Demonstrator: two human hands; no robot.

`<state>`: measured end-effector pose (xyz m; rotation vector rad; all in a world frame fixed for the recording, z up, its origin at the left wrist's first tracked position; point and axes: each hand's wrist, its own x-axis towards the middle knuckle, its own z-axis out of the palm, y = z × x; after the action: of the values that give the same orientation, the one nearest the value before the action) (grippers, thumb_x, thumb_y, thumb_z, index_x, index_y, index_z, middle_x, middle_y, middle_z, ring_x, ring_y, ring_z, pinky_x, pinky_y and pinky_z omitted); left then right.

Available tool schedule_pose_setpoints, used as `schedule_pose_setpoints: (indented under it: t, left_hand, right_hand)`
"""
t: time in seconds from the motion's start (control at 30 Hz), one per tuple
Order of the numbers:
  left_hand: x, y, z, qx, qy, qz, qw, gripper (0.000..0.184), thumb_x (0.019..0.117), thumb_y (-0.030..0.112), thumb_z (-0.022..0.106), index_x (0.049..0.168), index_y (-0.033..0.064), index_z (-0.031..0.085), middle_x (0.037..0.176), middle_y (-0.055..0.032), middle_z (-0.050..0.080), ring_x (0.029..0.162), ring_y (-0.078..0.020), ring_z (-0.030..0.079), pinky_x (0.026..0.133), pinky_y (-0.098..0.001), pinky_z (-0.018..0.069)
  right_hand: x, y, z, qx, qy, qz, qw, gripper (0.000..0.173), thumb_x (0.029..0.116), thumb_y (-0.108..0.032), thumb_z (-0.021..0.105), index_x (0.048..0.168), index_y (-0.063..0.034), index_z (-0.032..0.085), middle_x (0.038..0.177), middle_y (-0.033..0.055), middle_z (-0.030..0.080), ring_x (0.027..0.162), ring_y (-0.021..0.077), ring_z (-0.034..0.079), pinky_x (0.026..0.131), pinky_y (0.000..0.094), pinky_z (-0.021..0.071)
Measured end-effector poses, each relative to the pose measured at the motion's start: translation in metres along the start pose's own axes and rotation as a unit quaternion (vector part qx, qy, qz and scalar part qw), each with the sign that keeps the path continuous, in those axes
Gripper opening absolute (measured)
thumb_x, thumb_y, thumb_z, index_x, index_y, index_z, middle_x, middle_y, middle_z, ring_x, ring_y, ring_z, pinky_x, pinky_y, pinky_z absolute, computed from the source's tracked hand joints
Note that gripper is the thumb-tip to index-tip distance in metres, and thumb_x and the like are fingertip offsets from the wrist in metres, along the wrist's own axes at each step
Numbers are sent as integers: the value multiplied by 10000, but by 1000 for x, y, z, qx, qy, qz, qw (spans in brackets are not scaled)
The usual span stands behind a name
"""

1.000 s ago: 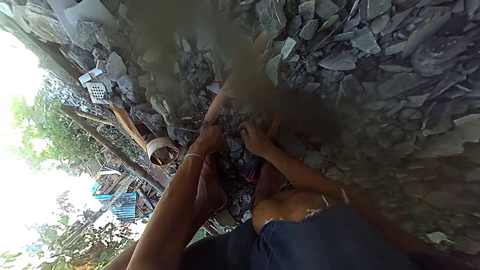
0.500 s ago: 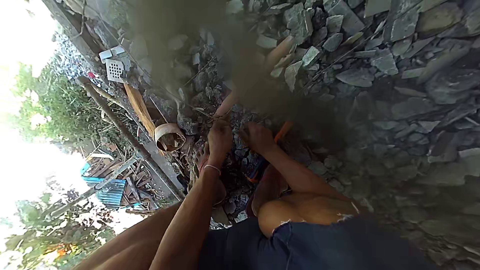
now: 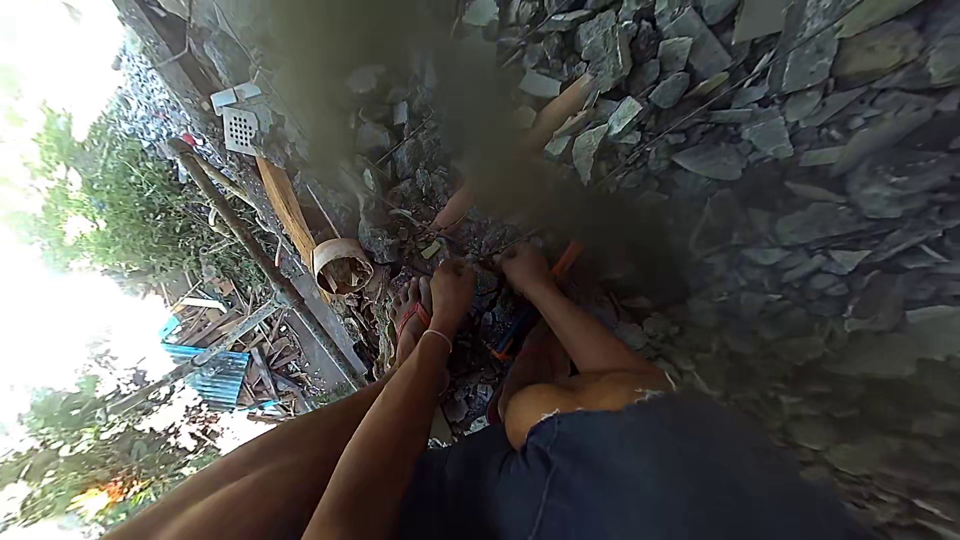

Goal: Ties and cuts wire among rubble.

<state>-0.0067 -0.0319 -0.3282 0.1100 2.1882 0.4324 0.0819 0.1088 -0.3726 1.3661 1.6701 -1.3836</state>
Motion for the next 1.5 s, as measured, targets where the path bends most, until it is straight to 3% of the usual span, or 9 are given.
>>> schedule_pose_setpoints:
  t: [0.13, 0.23, 0.33, 0.57, 0.7, 0.8, 1.0, 1.3, 1.5]
  left_hand:
    - [-5, -2, 16, -92, -38, -20, 995, 269, 1031, 254, 585, 1132, 40, 713, 938, -109, 746, 852, -228, 720, 808, -464, 591]
    - [-16, -1, 35, -206, -55, -59, 975, 270, 1064, 231, 542, 1109, 23, 709, 877, -102, 725, 744, -189, 672, 687, -381, 563]
    - [-17, 3, 49, -276, -59, -63, 957, 264, 1071, 203, 521, 1190, 46, 697, 893, -102, 683, 703, -173, 612, 629, -348, 522]
    - [-23, -5, 56, -287, -64, -45, 955, 330, 1074, 148, 459, 1323, 52, 653, 1090, -157, 710, 917, -232, 685, 805, -427, 569]
    - [-26, -13, 53, -326, -10, -50, 944, 283, 1072, 139, 470, 1233, 54, 686, 776, -81, 648, 657, -167, 608, 630, -345, 536]
    - [-26, -15, 47, -324, -2, -63, 944, 272, 1075, 136, 469, 1215, 47, 685, 746, -65, 628, 631, -158, 589, 608, -323, 519]
    - [-26, -17, 52, -317, -6, -56, 947, 269, 1063, 139, 477, 1191, 43, 694, 727, -63, 609, 606, -152, 557, 571, -316, 483]
    - [-31, -11, 51, -298, -13, -47, 953, 275, 1067, 157, 486, 1187, 38, 703, 946, -122, 705, 801, -197, 663, 736, -387, 557]
    - [-37, -15, 56, -319, -27, -52, 946, 293, 1073, 185, 491, 1288, 79, 660, 944, -124, 677, 736, -198, 612, 684, -388, 530]
  right_hand:
    - [-11, 2, 2, -59, 65, -61, 994, 304, 946, -401, 743, 988, -100, 743, 929, 147, 728, 869, 349, 703, 755, 610, 562]
    - [-36, 1, 8, -176, 119, -163, 964, 259, 984, -302, 696, 1165, -127, 754, 1214, 167, 638, 899, 368, 692, 724, 583, 589]
    - [-40, 2, 10, -264, 139, -243, 923, 220, 1007, -247, 652, 1155, -115, 746, 1238, 171, 624, 786, 349, 697, 624, 543, 597]
    - [-38, 6, 16, -332, 89, -208, 916, 279, 1022, -293, 623, 1174, -88, 736, 1270, 168, 641, 882, 356, 712, 690, 551, 597]
    - [-37, 6, 22, -308, 113, -197, 924, 326, 993, -285, 679, 1219, -50, 668, 1254, 200, 620, 834, 374, 710, 659, 548, 602]
    - [-33, 6, 25, -291, 108, -183, 933, 287, 1009, -294, 661, 1190, -75, 701, 1252, 183, 629, 875, 372, 708, 693, 559, 599]
    - [-33, -1, 27, -287, 86, -150, 942, 270, 1018, -256, 594, 1193, -92, 717, 1268, 173, 637, 934, 369, 704, 727, 570, 594]
    - [-34, -29, 21, -373, 45, -155, 914, 318, 1010, -235, 586, 1166, 31, 665, 1200, 253, 647, 947, 434, 695, 726, 602, 570]
    - [-6, -43, -18, -342, -115, -139, 922, 269, 1017, -229, 576, 1132, -49, 738, 1139, 229, 710, 1094, 440, 671, 881, 693, 519]
